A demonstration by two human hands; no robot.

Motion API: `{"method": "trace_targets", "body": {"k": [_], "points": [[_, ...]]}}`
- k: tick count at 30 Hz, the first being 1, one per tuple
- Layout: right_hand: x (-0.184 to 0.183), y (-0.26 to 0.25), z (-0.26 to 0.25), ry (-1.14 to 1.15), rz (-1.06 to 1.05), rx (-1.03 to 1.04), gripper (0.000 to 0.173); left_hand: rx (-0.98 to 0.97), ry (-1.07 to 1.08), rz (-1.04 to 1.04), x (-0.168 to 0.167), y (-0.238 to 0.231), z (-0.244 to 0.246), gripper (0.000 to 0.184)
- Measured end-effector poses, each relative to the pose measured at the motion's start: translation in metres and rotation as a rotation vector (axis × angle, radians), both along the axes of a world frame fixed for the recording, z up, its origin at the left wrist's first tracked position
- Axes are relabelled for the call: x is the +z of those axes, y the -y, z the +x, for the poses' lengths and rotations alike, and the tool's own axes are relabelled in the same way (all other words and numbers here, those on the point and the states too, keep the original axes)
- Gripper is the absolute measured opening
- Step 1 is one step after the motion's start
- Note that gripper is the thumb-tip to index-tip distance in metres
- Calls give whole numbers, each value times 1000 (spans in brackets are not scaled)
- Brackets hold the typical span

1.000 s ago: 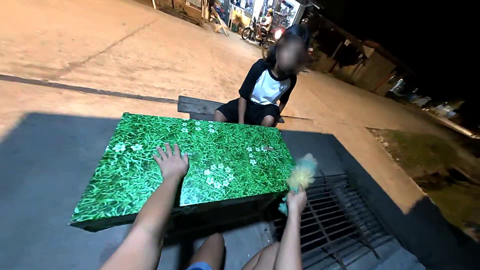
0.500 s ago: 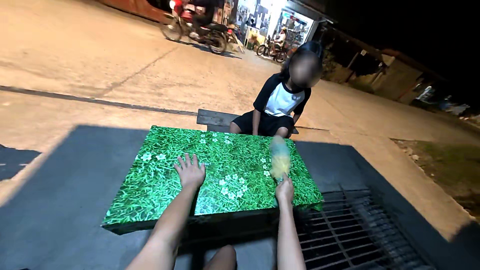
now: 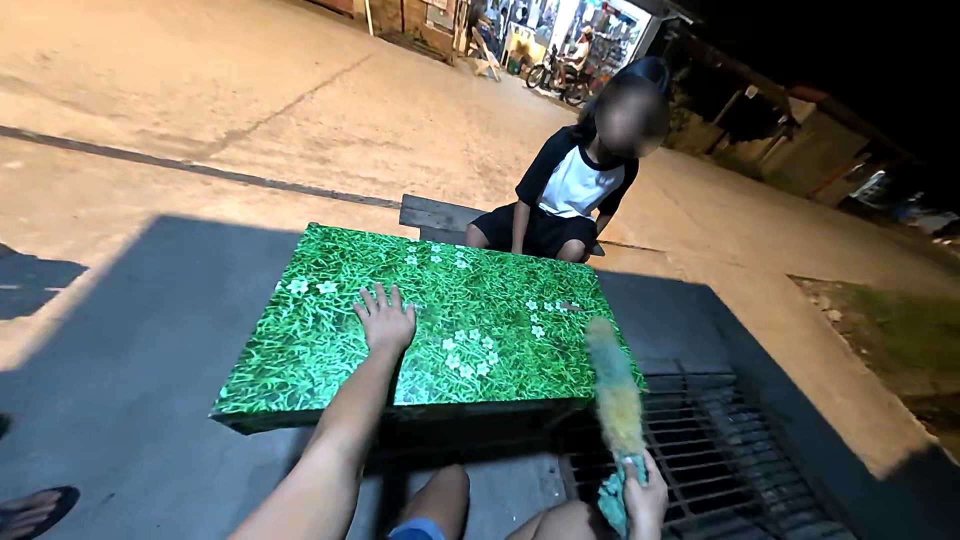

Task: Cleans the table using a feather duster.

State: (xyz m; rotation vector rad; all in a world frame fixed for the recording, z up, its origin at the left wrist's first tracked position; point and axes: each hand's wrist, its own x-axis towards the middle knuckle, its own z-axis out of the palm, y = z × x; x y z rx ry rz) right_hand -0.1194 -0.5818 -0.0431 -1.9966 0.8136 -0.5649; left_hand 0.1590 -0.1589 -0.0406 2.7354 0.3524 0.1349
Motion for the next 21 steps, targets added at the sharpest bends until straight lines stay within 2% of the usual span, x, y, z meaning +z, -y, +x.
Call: {"method": "trace_targets", "body": {"k": [1, 3, 6, 9, 11, 14, 16, 18, 21], "points": [[0, -4, 0, -42, -30, -78, 47, 1, 5, 3, -1, 0, 0, 66], [3, -24, 3, -104, -107, -77, 49, 3, 21, 2, -2, -1, 1, 66], [0, -61, 2, -54, -218, 198, 49, 5, 29, 7, -3, -1, 1, 66], [-3, -68, -1, 39, -87, 491, 49, -2, 31, 8, -5, -1, 2, 66], [-4, -50, 1, 68, 2, 426, 45, -5, 21, 17, -4, 0, 2, 67], [-5, -29, 10, 31, -85, 51, 44, -2, 17, 18, -5, -1, 4, 66], [-6, -31, 15, -38, -139, -106, 47, -3, 16, 20, -5, -1, 4, 67], [-7, -47, 18, -45, -181, -67, 49, -9, 21, -1, -2, 0, 3, 67], [-9, -88, 9, 46, -166, 279, 46, -8, 25, -5, -2, 0, 2, 67]]}}
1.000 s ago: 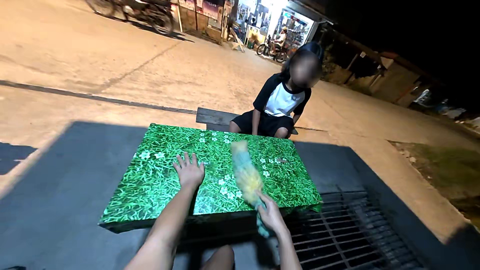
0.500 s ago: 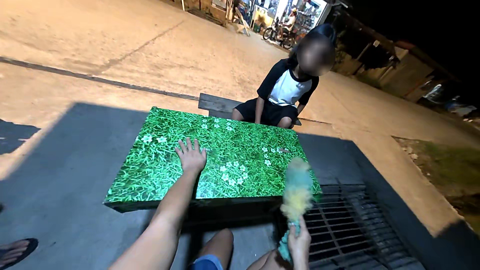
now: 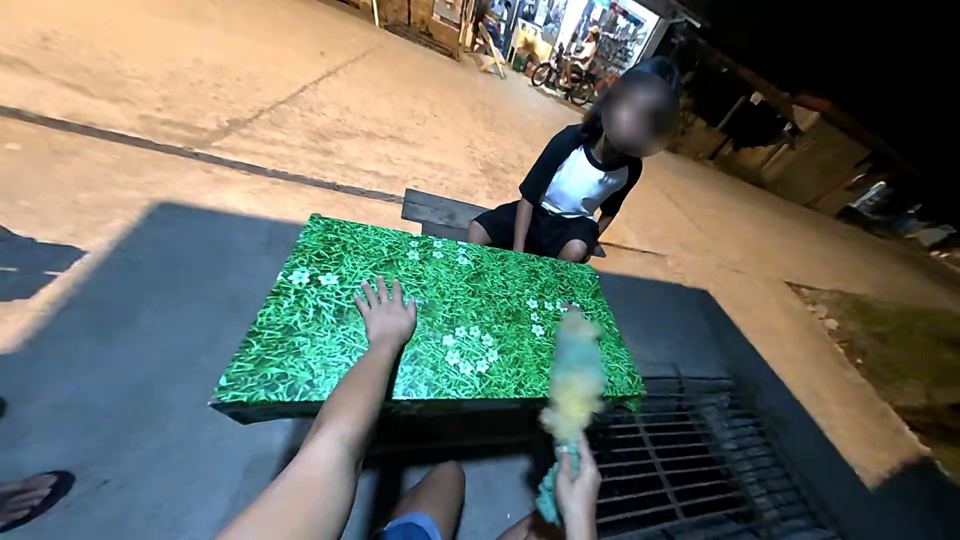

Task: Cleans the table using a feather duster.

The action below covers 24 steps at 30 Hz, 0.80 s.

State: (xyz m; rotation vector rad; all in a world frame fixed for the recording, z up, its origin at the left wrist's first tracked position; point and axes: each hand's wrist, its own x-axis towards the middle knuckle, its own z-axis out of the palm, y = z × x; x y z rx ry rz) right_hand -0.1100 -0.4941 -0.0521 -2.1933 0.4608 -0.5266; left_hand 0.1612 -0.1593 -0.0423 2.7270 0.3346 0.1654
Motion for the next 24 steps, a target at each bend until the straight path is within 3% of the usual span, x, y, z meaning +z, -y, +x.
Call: {"method": "trace_targets", "body": {"k": [2, 4, 6, 10, 12, 17, 19, 24], "points": [[1, -10, -10, -2, 113, 291, 47, 1, 1, 5, 0, 0, 0, 68], [7, 0, -16, -29, 243, 411, 45, -1, -8, 6, 1, 0, -1, 67], [4, 19, -18, 1, 260, 252, 43, -1, -15, 16, 0, -1, 1, 67], [-5, 44, -5, -8, 96, -320, 44, 2, -9, 12, -3, -2, 2, 67], [-3, 39, -4, -27, 11, -342, 45, 5, -2, 15, -5, -1, 2, 67], [2, 9, -20, -15, 121, 213, 44, 7, -2, 23, -5, -1, 3, 66], [2, 18, -23, -40, 216, 307, 43, 10, 2, 24, -4, 0, 2, 66], [-12, 44, -4, 51, 93, -287, 41, 12, -10, 27, -2, -2, 2, 66]]}}
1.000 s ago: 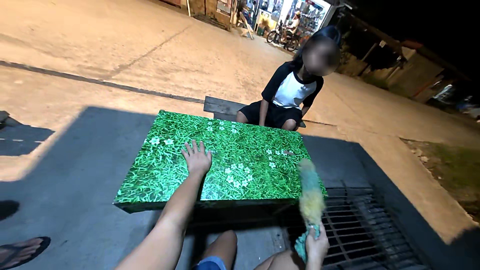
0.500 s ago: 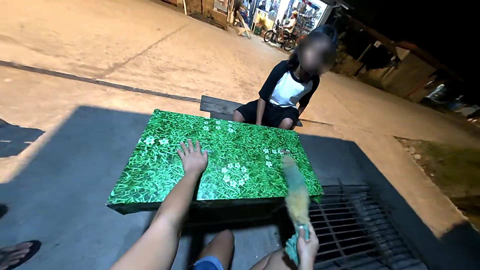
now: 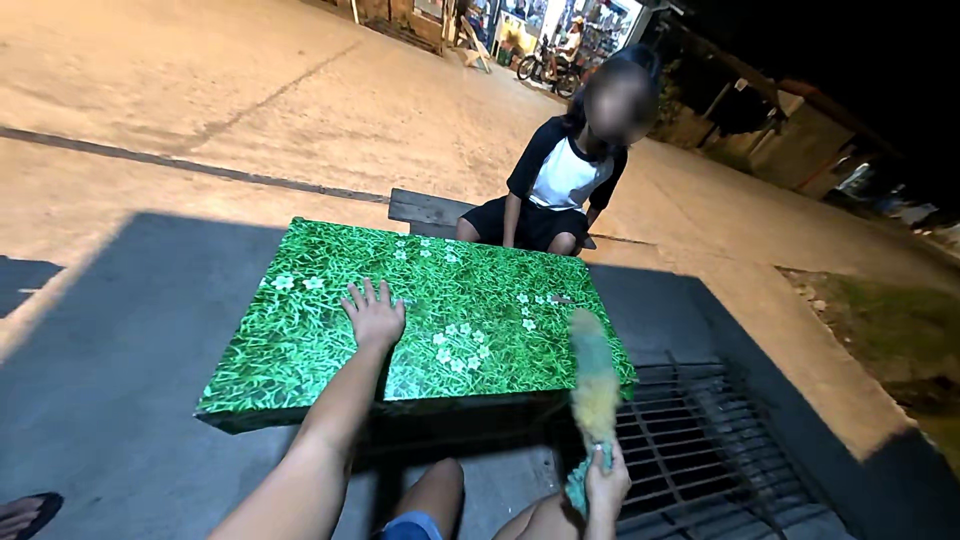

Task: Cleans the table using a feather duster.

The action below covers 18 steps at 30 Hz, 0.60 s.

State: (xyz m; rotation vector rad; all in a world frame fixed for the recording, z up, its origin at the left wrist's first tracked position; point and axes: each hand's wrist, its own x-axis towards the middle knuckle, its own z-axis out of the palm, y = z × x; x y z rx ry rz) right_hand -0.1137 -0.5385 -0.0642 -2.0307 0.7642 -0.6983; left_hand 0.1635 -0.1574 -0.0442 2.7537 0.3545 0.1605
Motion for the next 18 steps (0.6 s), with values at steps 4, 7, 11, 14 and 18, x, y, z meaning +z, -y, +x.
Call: {"method": "trace_targets", "body": {"k": [4, 7, 11, 14, 18], "points": [[13, -23, 9, -48, -78, 86, 42, -6, 18, -18, 1, 0, -1, 66], [19, -47, 4, -24, 47, 521, 41, -2, 8, -16, 0, 0, -2, 67], [13, -45, 18, 26, 102, 567, 39, -4, 15, -25, 0, 0, -2, 67], [3, -45, 42, 63, -22, 192, 40, -4, 11, -21, 0, -1, -1, 67], [14, -66, 40, 9, -53, 328, 40, -3, 16, -26, 0, 0, 0, 66]]}}
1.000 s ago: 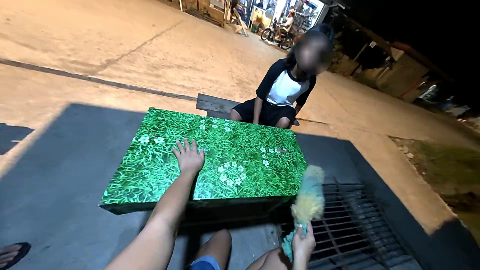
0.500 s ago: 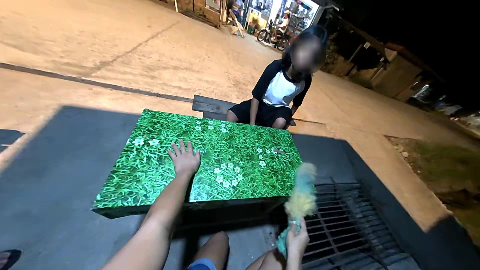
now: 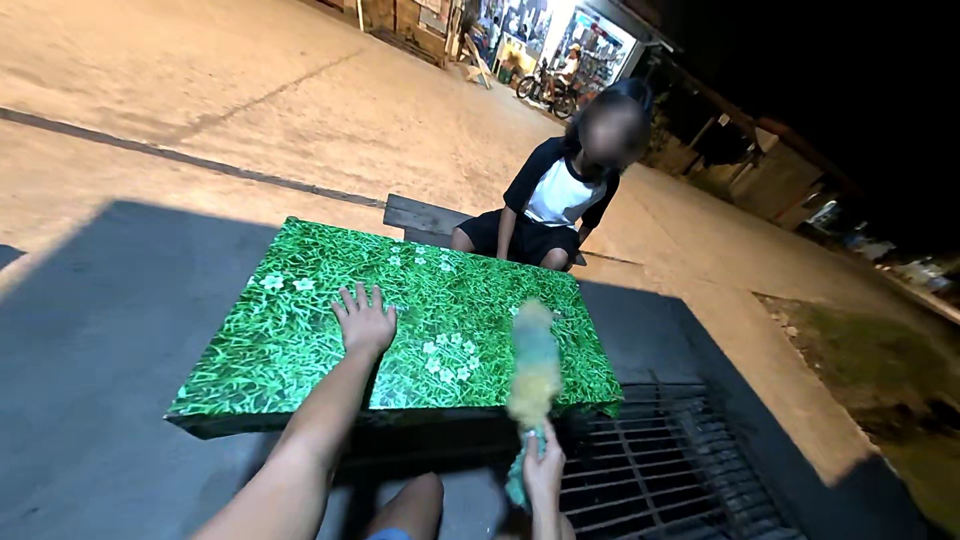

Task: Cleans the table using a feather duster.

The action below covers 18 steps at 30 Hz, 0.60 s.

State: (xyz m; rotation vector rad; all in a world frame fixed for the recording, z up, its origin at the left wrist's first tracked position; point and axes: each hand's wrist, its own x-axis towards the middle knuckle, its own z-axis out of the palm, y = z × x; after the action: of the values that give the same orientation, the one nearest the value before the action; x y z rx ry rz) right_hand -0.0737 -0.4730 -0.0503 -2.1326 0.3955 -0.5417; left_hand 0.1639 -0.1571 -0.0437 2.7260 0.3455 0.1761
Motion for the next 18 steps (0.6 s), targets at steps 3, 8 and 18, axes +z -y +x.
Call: {"method": "trace_targets", "body": {"k": [3, 8, 18], "points": [[8, -9, -21, -71, 85, 477, 41, -2, -17, -6, 0, 0, 1, 67], [-8, 50, -38, -54, 78, 303, 37, -10, 20, -1, -5, -2, 1, 67], [-26, 44, -37, 67, -147, 48, 41, -21, 52, 31, -12, -4, 1, 68]]}}
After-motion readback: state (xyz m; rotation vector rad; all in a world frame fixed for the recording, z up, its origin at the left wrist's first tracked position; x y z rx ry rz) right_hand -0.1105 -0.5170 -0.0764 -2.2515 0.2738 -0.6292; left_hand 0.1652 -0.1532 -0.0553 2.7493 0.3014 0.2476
